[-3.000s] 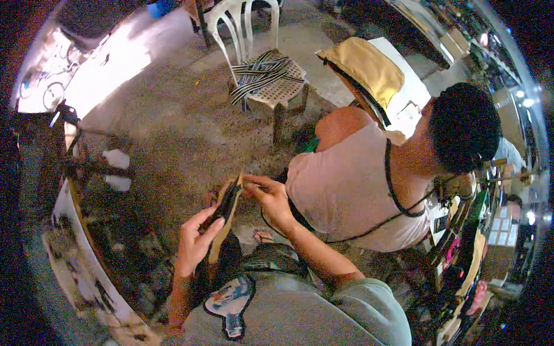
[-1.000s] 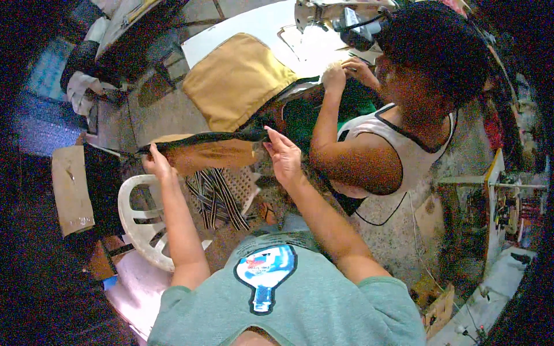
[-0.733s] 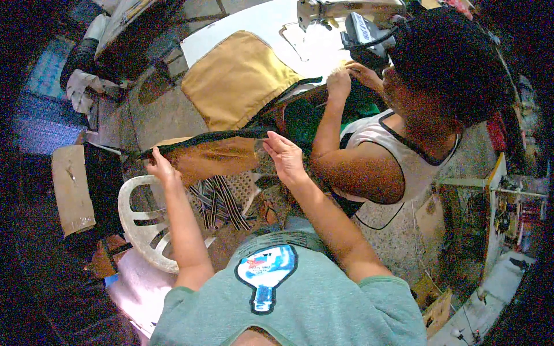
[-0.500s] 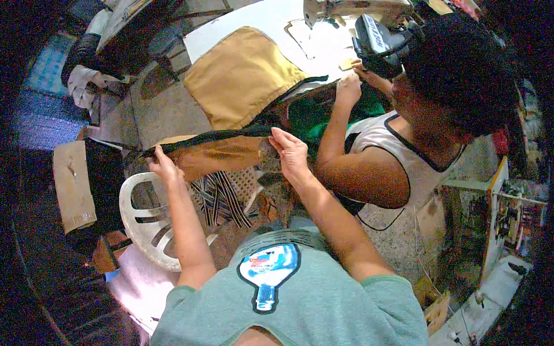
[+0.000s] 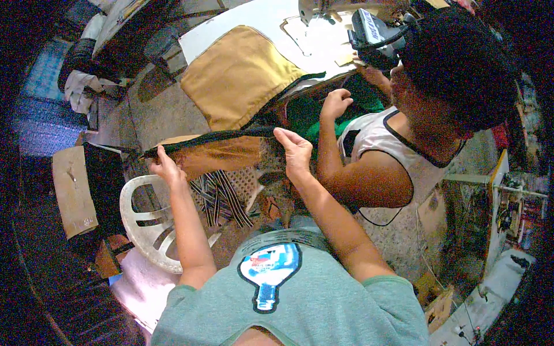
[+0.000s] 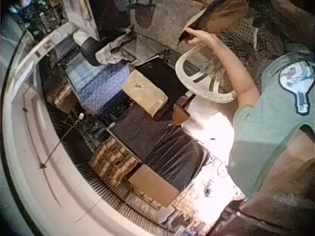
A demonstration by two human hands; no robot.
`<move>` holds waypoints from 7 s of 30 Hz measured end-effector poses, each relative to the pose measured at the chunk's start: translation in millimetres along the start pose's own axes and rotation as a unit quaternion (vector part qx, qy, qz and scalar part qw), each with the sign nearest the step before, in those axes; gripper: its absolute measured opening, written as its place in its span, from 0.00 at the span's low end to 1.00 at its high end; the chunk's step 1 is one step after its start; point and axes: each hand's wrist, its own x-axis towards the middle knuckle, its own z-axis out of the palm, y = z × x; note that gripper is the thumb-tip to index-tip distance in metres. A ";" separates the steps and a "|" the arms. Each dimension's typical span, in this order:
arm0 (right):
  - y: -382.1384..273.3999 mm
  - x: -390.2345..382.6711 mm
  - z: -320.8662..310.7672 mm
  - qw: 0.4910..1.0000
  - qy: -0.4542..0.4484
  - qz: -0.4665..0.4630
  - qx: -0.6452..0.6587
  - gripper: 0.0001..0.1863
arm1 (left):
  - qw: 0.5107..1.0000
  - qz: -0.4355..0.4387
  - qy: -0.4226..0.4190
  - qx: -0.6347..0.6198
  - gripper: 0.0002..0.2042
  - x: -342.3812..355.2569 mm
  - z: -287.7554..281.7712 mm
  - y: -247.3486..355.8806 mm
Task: The person is preparing leather components for a bag, specifically trimming and checking a zipper assembly and then consulting with a colleague at a sewing station.
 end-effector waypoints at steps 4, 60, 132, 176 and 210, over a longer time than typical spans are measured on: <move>-9.9 -11.6 2.7 1.000 0.005 -0.026 -0.012 0.09 | 1.000 0.014 -0.010 -0.009 0.18 -0.4 -5.0 -2.3; -74.3 -213.5 -115.9 0.979 0.016 -0.026 -0.201 0.07 | 0.801 -0.456 -0.349 -0.171 0.09 -75.3 44.3 -64.2; -90.0 -233.6 -160.3 0.968 0.119 -0.038 -0.219 0.08 | 0.815 -0.494 -0.292 -0.083 0.17 -92.0 125.0 -115.0; -80.8 -235.1 -145.5 0.961 0.127 -0.079 -0.233 0.08 | 0.797 -0.510 -0.299 -0.126 0.06 -89.5 121.7 -123.1; -82.5 -237.7 -141.0 0.971 0.132 -0.043 -0.192 0.07 | 0.779 -0.509 -0.341 -0.135 0.09 -96.7 116.2 -124.9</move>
